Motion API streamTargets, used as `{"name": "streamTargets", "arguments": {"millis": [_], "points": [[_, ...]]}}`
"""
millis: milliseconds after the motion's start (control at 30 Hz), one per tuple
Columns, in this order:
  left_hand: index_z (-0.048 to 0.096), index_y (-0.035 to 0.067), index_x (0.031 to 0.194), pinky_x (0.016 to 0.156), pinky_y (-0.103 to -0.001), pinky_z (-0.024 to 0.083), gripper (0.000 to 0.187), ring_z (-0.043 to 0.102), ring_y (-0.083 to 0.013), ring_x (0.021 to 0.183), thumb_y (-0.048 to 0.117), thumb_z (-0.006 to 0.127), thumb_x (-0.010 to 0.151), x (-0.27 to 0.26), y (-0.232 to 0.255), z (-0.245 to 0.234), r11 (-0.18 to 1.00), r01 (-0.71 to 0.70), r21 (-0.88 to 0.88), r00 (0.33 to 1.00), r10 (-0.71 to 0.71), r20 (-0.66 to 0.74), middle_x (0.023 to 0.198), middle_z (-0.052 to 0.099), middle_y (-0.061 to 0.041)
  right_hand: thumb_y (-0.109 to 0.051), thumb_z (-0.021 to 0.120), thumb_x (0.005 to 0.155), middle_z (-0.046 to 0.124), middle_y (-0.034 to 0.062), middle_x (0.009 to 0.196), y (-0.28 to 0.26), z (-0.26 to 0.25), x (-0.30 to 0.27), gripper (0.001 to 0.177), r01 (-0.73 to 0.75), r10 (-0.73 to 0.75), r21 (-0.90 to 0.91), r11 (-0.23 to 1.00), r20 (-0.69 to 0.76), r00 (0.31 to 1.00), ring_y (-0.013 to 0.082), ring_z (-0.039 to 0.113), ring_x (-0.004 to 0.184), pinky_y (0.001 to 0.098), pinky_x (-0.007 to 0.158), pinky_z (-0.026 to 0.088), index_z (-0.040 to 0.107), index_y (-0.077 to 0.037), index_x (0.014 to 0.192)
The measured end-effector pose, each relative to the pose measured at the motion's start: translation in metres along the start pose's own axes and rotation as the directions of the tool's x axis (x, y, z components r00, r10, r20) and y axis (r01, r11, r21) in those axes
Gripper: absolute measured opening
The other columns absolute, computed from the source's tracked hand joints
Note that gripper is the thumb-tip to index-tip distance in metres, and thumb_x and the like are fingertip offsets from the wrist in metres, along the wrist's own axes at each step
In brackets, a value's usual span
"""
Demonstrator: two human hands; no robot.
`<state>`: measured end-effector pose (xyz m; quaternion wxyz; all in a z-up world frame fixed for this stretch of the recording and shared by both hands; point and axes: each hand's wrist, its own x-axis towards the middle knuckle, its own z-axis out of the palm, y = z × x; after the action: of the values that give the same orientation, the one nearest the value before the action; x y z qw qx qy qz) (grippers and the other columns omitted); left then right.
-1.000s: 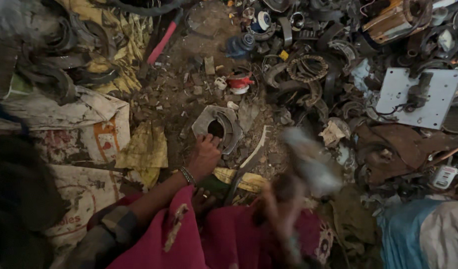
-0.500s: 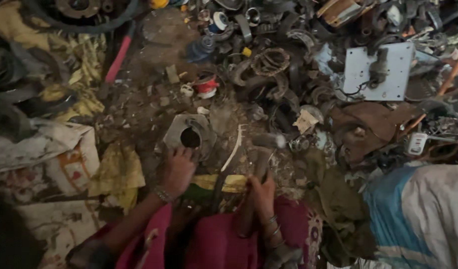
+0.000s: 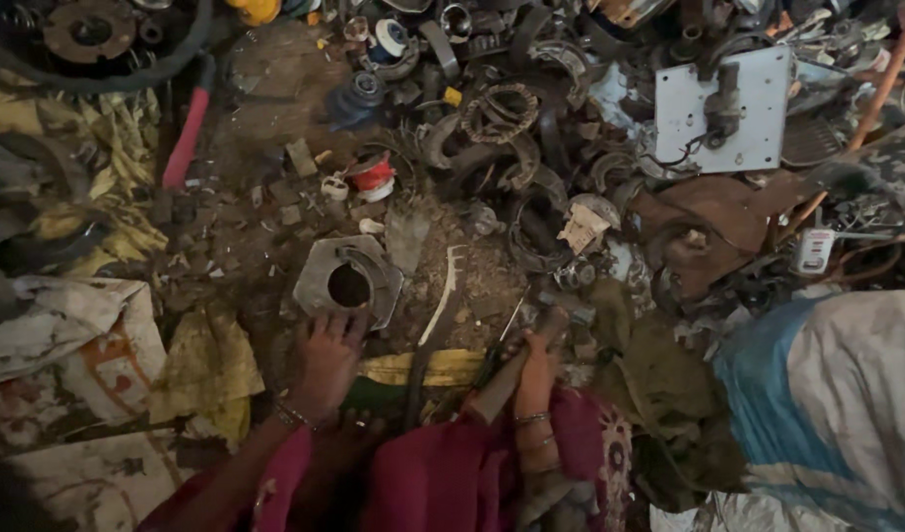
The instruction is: The person sits on the floor and repeatedly strikes a small metal part with a hammer. The part is held in place by hand while the hammer is used to shape or flatten it.
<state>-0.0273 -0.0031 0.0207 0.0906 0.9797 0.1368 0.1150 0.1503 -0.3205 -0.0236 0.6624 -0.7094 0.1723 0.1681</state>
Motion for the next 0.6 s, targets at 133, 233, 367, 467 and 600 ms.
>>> {"name": "streamTargets", "arguments": {"millis": [133,233,367,467,600], "points": [[0.058,0.010,0.139,0.101,-0.055,0.039,0.056,0.054,-0.0343,0.118,0.029,0.066,0.087,-0.005,-0.003,-0.005,0.996,-0.022,-0.082,0.999,0.025,0.038,0.128,0.061,-0.014,-0.015,0.076,0.088,0.066,0.0230,0.101,-0.002,0.001,0.003,0.048,0.007,-0.007,-0.038,0.999,0.005,1.000,0.0333,0.065,0.083,0.0434,0.071,0.054,0.056,0.009,0.125],[0.058,0.013,0.139,0.104,-0.055,0.037,0.056,0.053,-0.0346,0.120,0.028,0.066,0.086,-0.006,-0.002,-0.008,0.997,-0.010,-0.079,0.997,0.017,0.080,0.126,0.061,-0.014,-0.013,0.077,0.087,0.066,0.0249,0.104,-0.001,0.001,0.001,0.050,0.018,-0.018,-0.067,0.998,0.000,1.000,0.0358,0.065,0.086,0.0445,0.074,0.054,0.055,0.009,0.126],[0.058,0.015,0.140,0.108,-0.056,0.036,0.058,0.053,-0.0350,0.124,0.024,0.064,0.083,-0.010,0.000,-0.011,0.998,-0.035,-0.057,0.999,0.035,-0.003,0.129,0.061,-0.014,-0.011,0.077,0.086,0.066,0.0274,0.108,-0.007,0.005,-0.003,0.053,0.084,-0.087,-0.178,0.980,-0.013,0.996,0.0391,0.065,0.090,0.0460,0.078,0.054,0.055,0.010,0.129],[0.058,0.015,0.139,0.107,-0.058,0.036,0.057,0.051,-0.0373,0.126,0.025,0.063,0.084,-0.014,0.001,-0.010,0.998,-0.041,-0.051,0.999,0.042,0.032,0.133,0.060,-0.016,-0.010,0.078,0.085,0.066,0.0293,0.111,-0.020,0.011,-0.011,0.055,0.339,-0.399,-0.497,0.799,-0.017,0.917,0.0416,0.065,0.093,0.0471,0.080,0.054,0.054,0.010,0.131],[0.055,0.010,0.144,0.106,-0.062,0.032,0.065,0.050,-0.0430,0.127,0.024,0.062,0.081,-0.024,0.002,-0.003,0.989,-0.099,-0.112,0.995,0.099,-0.007,0.133,0.060,-0.023,-0.008,0.078,0.083,0.066,0.0318,0.115,-0.031,0.027,-0.034,0.059,0.618,-0.901,-0.768,0.168,0.134,0.412,0.0450,0.065,0.097,0.0486,0.084,0.054,0.053,0.010,0.133]]}}
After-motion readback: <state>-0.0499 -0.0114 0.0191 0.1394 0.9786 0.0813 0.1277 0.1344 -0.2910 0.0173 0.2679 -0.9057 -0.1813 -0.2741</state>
